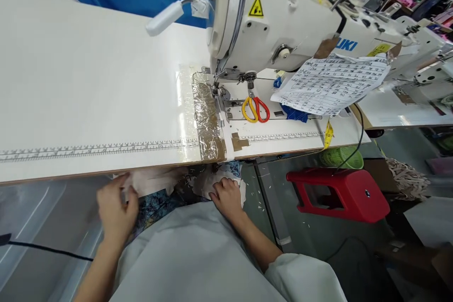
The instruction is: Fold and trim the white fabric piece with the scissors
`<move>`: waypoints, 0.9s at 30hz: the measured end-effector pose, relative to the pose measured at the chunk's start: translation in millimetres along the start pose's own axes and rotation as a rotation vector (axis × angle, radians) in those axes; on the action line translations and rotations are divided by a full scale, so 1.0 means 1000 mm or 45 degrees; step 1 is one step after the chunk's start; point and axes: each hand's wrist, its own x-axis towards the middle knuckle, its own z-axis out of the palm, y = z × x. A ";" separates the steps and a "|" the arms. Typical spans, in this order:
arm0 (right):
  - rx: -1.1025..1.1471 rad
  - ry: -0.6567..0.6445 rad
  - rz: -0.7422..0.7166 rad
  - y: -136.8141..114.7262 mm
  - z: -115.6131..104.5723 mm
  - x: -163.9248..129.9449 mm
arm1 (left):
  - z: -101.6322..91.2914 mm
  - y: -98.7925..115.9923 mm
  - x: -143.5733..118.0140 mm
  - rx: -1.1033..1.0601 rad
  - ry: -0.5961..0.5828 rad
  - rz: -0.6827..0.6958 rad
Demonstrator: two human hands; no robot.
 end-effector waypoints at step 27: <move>0.893 -0.394 -0.701 0.034 -0.185 0.006 | -0.093 0.094 0.058 -0.734 -1.515 0.190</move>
